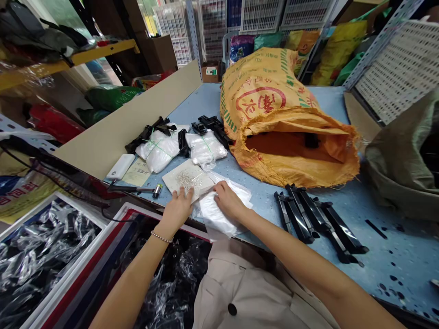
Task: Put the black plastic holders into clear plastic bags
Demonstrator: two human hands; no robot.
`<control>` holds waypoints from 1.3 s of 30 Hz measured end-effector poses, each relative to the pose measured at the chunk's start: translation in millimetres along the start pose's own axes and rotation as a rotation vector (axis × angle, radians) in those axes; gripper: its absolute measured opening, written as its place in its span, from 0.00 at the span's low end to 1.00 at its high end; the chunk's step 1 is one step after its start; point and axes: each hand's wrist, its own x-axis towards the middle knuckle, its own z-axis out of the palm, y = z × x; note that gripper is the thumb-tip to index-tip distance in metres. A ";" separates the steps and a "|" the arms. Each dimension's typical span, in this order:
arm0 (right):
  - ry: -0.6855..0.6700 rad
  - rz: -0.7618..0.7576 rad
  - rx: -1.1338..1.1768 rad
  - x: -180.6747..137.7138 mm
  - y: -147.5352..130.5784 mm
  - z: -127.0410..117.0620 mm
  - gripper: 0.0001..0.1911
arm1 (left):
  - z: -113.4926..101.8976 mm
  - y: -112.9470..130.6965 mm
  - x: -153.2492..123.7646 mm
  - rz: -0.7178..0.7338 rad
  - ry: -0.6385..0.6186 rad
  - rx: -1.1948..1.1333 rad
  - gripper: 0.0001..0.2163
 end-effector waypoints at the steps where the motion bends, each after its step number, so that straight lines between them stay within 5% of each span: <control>1: -0.005 -0.014 -0.005 0.5 1.4 6.3 0.11 | 1.0 2.8 1.9 0.013 -0.018 0.036 0.27; 10: -0.048 -0.148 0.029 -4.0 6.0 12.0 0.11 | -30.2 -1.9 14.5 0.086 -0.069 0.182 0.31; 16: 0.106 0.059 0.123 -2.4 7.2 -0.7 0.12 | -27.6 1.8 3.6 0.087 -0.082 0.157 0.26; 22: 0.154 0.269 0.314 -52.9 32.4 -101.1 0.10 | -18.8 18.5 -21.1 0.154 0.141 -0.086 0.18; 25: 0.165 0.376 0.193 -91.8 50.8 -155.2 0.11 | -13.5 48.6 -32.9 0.299 0.200 -0.334 0.12; 28: 0.066 0.365 -0.034 -123.2 60.2 -184.3 0.13 | -1.6 85.6 -34.4 0.376 0.130 -0.454 0.08; 32: -0.170 0.360 -0.295 -144.4 53.5 -189.3 0.17 | 8.2 110.0 -18.8 0.271 0.026 -0.651 0.11; 39: -0.389 0.643 -0.568 -156.3 23.0 -157.0 0.16 | 5.3 115.9 -11.5 0.019 -0.011 -0.929 0.10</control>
